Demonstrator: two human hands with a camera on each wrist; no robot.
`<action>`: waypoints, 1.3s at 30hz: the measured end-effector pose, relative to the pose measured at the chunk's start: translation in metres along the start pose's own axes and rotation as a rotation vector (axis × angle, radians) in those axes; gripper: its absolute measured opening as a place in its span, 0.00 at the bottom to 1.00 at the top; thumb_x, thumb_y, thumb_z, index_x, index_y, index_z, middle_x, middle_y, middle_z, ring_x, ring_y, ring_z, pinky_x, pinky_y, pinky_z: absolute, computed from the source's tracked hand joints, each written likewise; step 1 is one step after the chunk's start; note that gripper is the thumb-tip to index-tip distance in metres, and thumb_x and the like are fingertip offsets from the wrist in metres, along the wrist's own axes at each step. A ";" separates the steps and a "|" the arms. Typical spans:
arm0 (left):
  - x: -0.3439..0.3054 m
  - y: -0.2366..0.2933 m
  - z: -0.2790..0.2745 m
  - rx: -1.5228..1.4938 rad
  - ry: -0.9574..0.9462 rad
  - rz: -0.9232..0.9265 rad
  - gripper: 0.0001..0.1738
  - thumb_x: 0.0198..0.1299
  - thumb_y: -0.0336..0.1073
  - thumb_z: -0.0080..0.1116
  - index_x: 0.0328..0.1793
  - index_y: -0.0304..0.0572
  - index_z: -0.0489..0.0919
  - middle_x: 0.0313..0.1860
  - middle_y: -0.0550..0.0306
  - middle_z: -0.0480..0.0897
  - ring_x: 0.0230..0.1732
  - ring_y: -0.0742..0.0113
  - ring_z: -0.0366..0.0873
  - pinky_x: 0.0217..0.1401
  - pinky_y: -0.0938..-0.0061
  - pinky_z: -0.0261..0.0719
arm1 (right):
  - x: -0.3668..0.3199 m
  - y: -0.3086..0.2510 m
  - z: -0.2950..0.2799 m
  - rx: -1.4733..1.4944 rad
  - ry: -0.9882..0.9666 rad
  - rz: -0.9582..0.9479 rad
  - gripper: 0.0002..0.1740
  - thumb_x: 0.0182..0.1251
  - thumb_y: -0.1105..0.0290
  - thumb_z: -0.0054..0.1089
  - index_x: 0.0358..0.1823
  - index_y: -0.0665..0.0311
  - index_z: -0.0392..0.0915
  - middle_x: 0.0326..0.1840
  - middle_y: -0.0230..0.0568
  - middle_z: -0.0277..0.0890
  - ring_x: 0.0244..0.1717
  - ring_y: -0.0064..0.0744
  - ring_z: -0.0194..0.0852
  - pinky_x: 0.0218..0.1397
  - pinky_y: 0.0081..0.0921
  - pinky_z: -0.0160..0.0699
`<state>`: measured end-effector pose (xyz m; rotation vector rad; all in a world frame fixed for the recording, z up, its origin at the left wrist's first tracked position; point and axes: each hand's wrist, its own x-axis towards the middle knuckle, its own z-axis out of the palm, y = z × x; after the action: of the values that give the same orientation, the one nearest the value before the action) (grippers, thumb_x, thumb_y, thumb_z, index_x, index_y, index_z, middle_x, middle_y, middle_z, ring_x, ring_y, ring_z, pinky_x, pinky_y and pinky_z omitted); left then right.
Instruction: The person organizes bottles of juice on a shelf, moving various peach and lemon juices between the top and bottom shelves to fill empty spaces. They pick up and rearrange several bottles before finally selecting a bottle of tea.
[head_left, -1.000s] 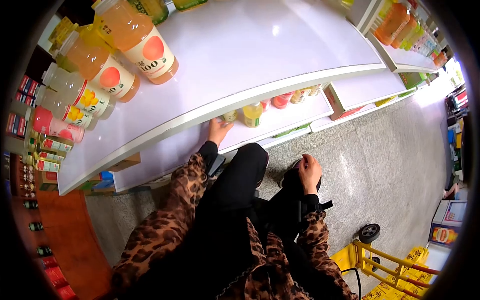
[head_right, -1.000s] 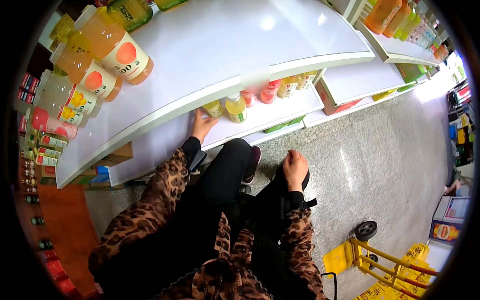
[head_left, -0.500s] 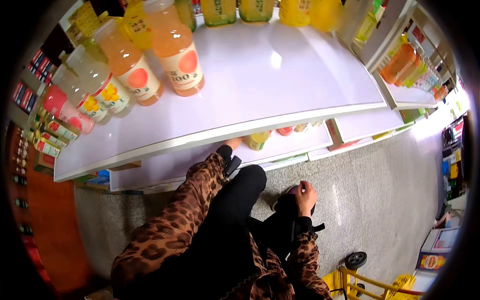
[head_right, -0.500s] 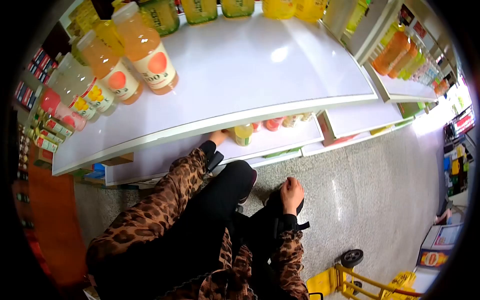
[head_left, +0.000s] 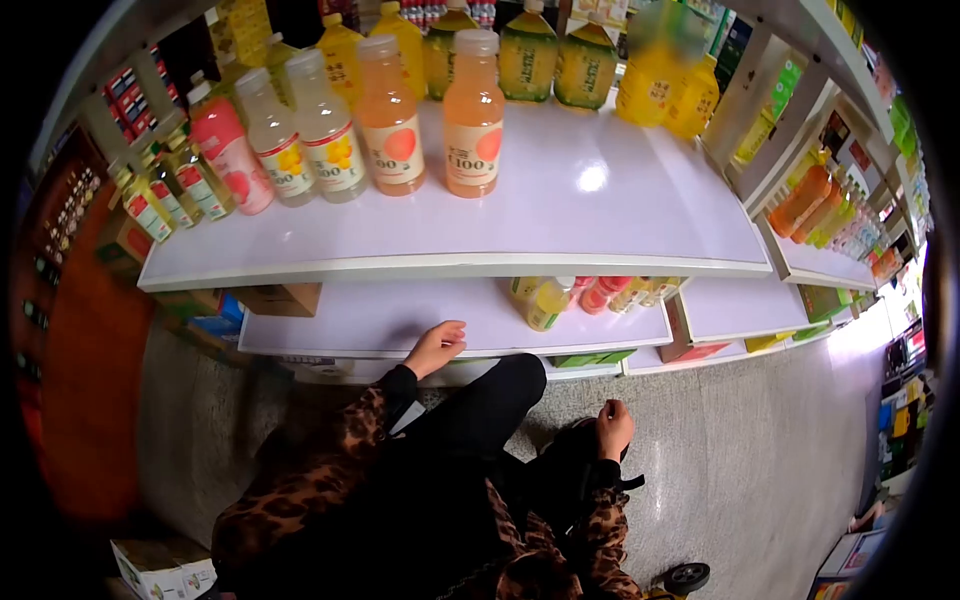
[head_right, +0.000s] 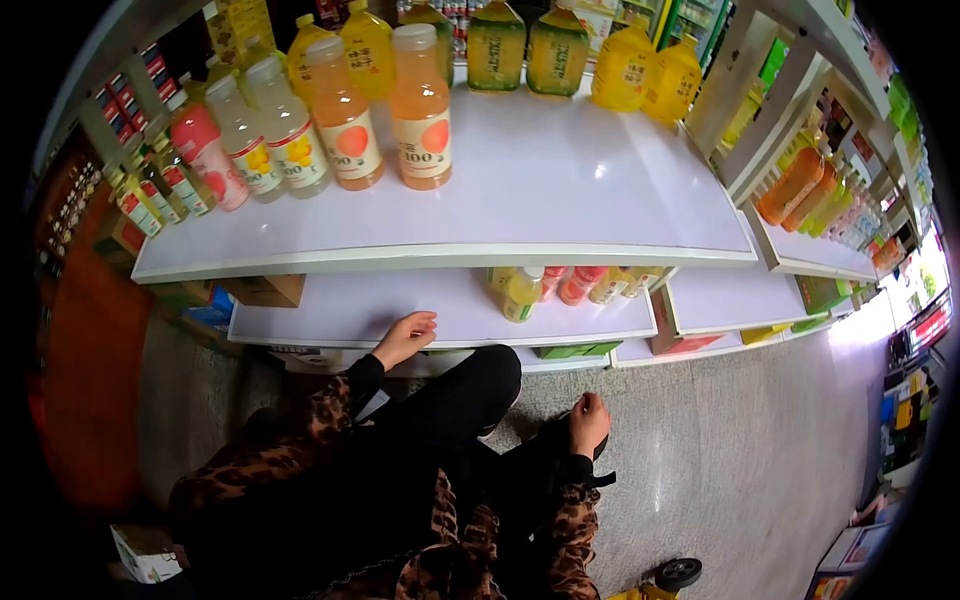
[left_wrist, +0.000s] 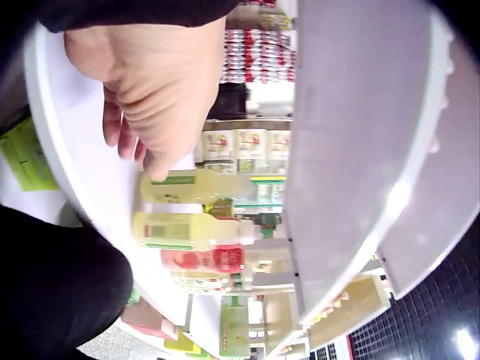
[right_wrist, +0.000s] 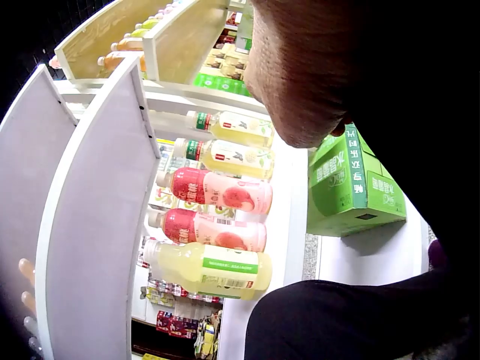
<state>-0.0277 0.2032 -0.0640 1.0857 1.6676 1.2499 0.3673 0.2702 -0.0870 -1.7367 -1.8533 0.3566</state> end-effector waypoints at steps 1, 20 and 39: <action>-0.007 0.022 -0.009 0.036 -0.134 0.048 0.23 0.59 0.31 0.61 0.61 0.38 0.73 0.50 0.53 0.79 0.49 0.68 0.77 0.53 0.74 0.77 | 0.000 0.002 0.002 -0.031 0.013 -0.021 0.07 0.60 0.68 0.56 0.34 0.62 0.81 0.31 0.48 0.80 0.34 0.52 0.79 0.39 0.41 0.74; 0.039 0.338 -0.126 0.638 0.771 1.032 0.28 0.49 0.45 0.72 0.55 0.44 0.79 0.72 0.32 0.53 0.72 0.37 0.56 0.70 0.58 0.62 | 0.000 0.005 0.007 -0.062 0.083 -0.055 0.08 0.57 0.67 0.56 0.32 0.60 0.83 0.29 0.49 0.81 0.31 0.54 0.79 0.39 0.45 0.76; 0.089 0.369 -0.045 0.821 1.073 0.705 0.42 0.41 0.65 0.68 0.50 0.33 0.80 0.64 0.30 0.59 0.69 0.37 0.53 0.73 0.42 0.43 | 0.001 0.007 0.012 -0.030 0.058 -0.013 0.08 0.60 0.66 0.55 0.33 0.59 0.82 0.30 0.48 0.81 0.33 0.53 0.79 0.40 0.44 0.74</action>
<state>-0.0328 0.3298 0.2965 1.7468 2.9255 1.8279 0.3663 0.2746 -0.1006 -1.7360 -1.8366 0.2720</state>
